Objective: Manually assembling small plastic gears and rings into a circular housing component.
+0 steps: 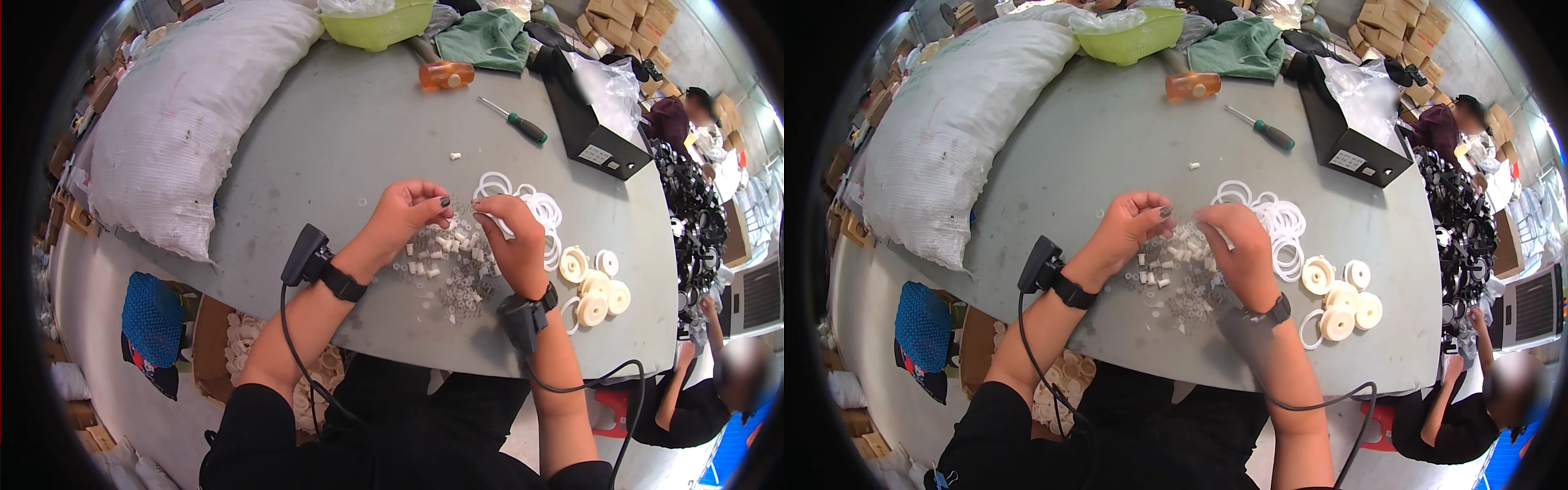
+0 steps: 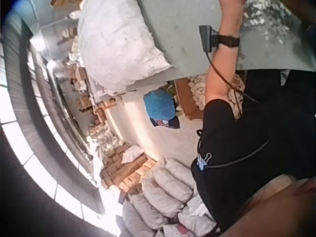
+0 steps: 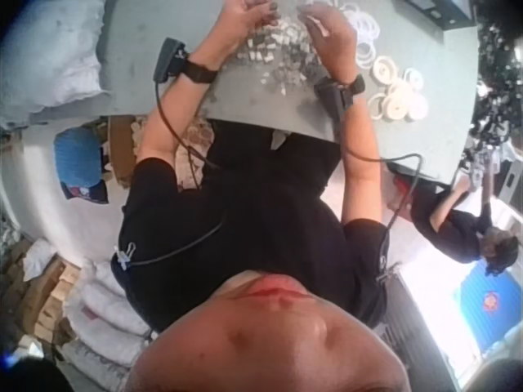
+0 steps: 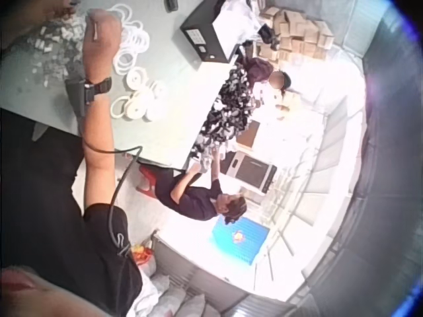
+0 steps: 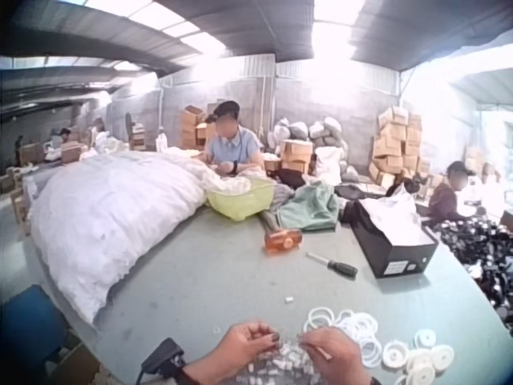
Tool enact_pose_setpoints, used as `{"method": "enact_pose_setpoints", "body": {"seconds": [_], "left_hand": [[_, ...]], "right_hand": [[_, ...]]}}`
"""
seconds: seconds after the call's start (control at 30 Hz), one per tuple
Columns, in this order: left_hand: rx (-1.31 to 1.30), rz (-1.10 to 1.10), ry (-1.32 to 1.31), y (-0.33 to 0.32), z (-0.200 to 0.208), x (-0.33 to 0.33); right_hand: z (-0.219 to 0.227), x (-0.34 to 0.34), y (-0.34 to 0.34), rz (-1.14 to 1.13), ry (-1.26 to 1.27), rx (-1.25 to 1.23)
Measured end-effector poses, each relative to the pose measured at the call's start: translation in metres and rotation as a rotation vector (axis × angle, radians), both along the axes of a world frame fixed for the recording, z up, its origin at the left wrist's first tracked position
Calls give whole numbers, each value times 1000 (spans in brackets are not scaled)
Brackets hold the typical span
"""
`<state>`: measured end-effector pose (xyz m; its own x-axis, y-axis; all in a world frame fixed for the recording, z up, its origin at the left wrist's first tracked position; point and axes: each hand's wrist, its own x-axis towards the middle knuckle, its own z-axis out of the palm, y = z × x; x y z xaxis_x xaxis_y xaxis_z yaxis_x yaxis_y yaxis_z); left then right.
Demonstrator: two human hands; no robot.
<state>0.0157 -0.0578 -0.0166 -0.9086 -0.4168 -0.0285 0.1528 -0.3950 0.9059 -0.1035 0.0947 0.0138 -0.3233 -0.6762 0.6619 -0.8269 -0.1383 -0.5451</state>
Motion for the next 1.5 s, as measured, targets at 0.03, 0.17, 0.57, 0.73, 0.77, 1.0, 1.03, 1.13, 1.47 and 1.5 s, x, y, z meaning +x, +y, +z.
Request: {"method": "enact_pose_setpoints", "body": {"seconds": [0.03,0.17,0.57,0.73,0.77,1.0,1.03,1.13,1.47,1.5], "left_hand": [[-1,1,4,0,-2,-1],[248,-97,16,2,-5,0],[-97,-89,-12,9,9,2],[-277,-49,-39,12,5,4],[-303,-39,-49,14,8,2],[26,-135,29,13,3,-3],[24,-123,15,11,1,-1],[239,-217,38,7,1,1],[25,-160,30,12,7,1],[2,-148,37,12,8,1]], "right_hand": [[1,-1,0,1,4,-1],[1,-2,2,25,201,-83],[-3,5,3,54,-583,151],[-8,6,1,76,-574,120],[-4,7,3,49,-582,143],[-5,11,3,-98,-300,30],[-5,13,2,-85,-314,30],[-6,17,-2,-127,-89,10],[-5,14,2,-47,-493,121],[-6,14,1,-30,-506,95]]}}
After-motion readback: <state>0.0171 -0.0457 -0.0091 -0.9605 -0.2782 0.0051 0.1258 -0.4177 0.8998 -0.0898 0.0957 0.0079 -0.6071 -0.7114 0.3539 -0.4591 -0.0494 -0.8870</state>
